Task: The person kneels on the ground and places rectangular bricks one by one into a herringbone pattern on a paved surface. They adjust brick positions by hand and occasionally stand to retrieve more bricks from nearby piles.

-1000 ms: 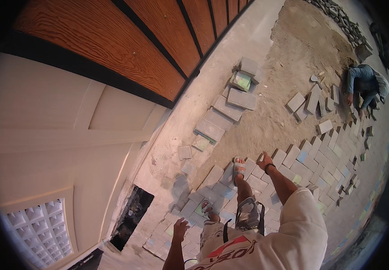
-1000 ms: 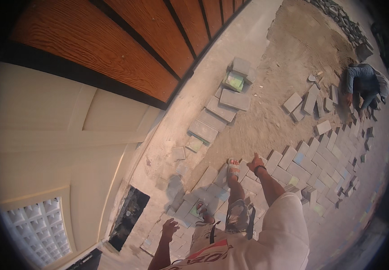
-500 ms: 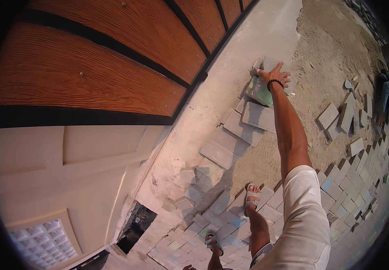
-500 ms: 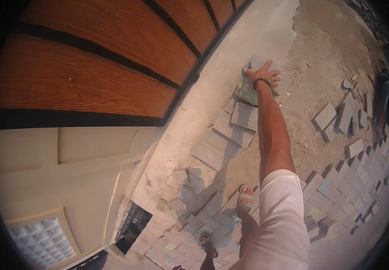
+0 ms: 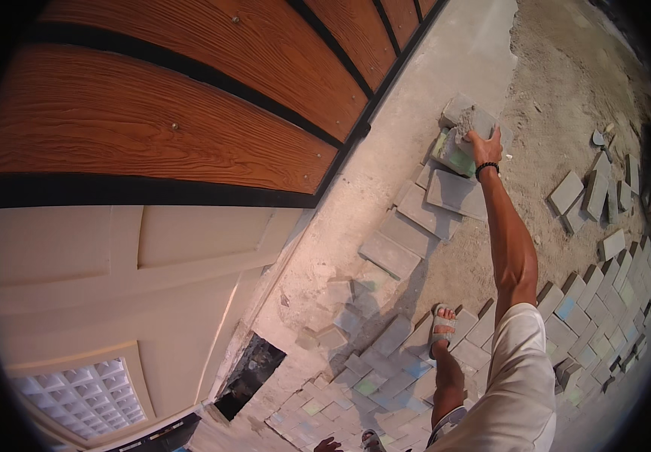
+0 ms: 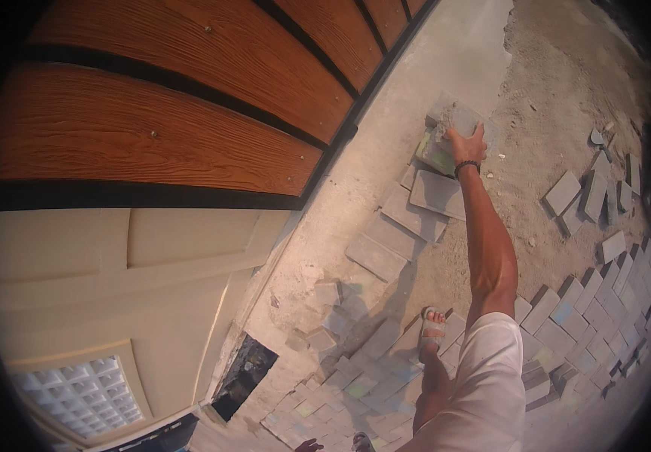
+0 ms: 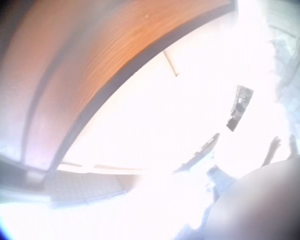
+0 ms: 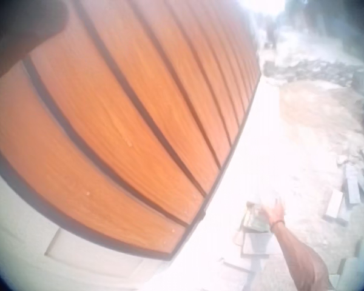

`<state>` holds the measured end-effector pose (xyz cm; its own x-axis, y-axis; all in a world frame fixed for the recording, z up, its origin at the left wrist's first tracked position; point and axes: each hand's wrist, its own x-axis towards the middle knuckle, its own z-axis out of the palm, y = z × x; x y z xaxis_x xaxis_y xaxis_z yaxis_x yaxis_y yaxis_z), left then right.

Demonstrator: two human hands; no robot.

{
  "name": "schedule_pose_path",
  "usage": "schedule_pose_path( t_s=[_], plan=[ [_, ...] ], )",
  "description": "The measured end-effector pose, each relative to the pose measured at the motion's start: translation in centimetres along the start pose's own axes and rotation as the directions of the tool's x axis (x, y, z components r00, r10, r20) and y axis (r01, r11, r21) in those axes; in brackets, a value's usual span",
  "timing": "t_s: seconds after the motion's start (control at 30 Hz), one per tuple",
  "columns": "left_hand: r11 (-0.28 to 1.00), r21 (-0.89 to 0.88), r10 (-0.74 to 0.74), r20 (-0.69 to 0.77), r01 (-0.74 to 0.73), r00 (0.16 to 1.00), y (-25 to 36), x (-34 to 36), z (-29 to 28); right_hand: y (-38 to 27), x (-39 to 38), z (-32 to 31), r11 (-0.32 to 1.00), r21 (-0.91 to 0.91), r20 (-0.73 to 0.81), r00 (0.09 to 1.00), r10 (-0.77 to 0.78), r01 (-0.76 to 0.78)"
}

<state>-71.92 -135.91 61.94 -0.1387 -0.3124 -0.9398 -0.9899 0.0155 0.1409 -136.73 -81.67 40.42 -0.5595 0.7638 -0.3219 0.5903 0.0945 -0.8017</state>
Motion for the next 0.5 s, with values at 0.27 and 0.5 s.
schedule_pose_path(
  t_s=[0.27, 0.5],
  plan=[
    [0.949, 0.036, 0.307, 0.118, -0.313, 0.945, 4.3, -1.6, 1.2, 15.4, -28.5, -10.7, 0.962, 0.222, 0.479, 0.877, 0.036, -0.160],
    [0.939, -0.030, 0.339, 0.259, -0.343, 0.904, 8.9, -3.6, 1.2, 19.5, -55.7, -21.5, 0.991, -0.106, 0.669, 0.731, 0.136, -0.087]
  ],
)
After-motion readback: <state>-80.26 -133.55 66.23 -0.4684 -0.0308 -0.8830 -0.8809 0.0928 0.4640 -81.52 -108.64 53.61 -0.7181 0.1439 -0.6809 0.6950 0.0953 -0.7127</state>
